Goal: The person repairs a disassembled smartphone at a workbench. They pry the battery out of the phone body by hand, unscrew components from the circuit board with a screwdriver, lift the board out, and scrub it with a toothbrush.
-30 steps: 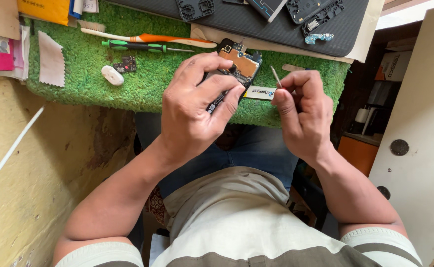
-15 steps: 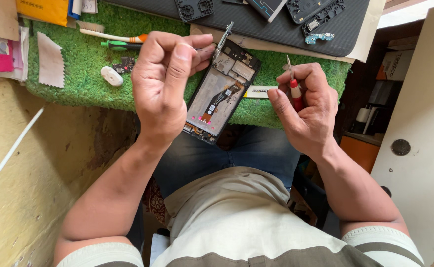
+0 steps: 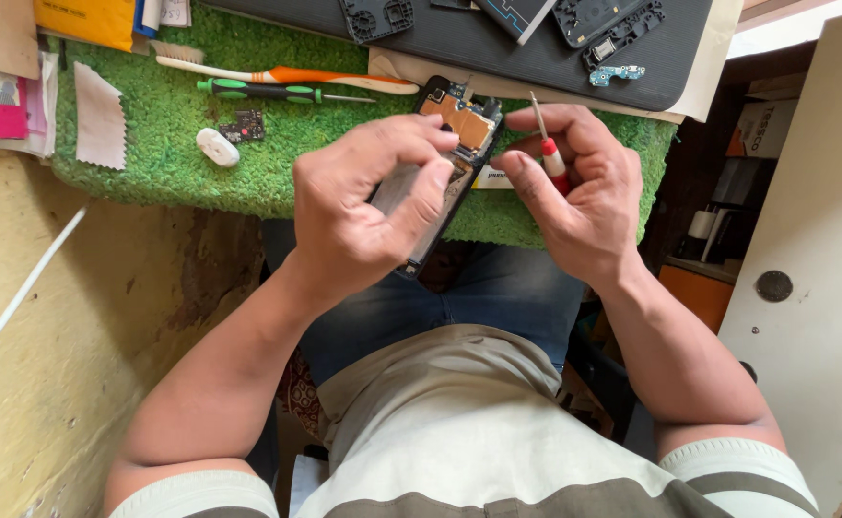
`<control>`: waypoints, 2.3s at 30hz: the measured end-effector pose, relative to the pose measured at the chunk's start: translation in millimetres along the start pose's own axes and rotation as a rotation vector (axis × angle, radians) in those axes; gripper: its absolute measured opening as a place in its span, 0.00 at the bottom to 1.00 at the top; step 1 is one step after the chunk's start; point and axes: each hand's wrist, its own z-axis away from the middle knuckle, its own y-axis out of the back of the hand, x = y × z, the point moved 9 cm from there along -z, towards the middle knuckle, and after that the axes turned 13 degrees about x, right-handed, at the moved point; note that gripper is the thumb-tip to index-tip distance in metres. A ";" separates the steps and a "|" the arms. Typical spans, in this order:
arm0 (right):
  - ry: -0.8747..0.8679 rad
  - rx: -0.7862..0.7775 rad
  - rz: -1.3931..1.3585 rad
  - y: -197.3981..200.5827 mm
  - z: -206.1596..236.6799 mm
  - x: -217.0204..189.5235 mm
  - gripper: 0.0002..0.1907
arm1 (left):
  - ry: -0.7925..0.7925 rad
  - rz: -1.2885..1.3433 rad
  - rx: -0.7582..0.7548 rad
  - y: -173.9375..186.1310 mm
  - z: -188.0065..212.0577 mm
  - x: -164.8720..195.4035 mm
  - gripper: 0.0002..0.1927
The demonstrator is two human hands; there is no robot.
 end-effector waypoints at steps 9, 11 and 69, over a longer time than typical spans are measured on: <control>-0.048 0.034 -0.079 -13.8 -17.2 -7.1 0.16 | -0.272 -0.141 -0.084 -12.4 -2.1 22.8 0.07; -0.038 0.048 -0.062 -17.2 -21.3 -8.0 0.14 | -0.328 -0.152 -0.085 -9.7 -4.0 28.9 0.10; -0.212 -0.049 -0.706 26.4 2.3 -26.6 0.19 | -0.191 -0.080 0.042 5.9 1.1 36.3 0.18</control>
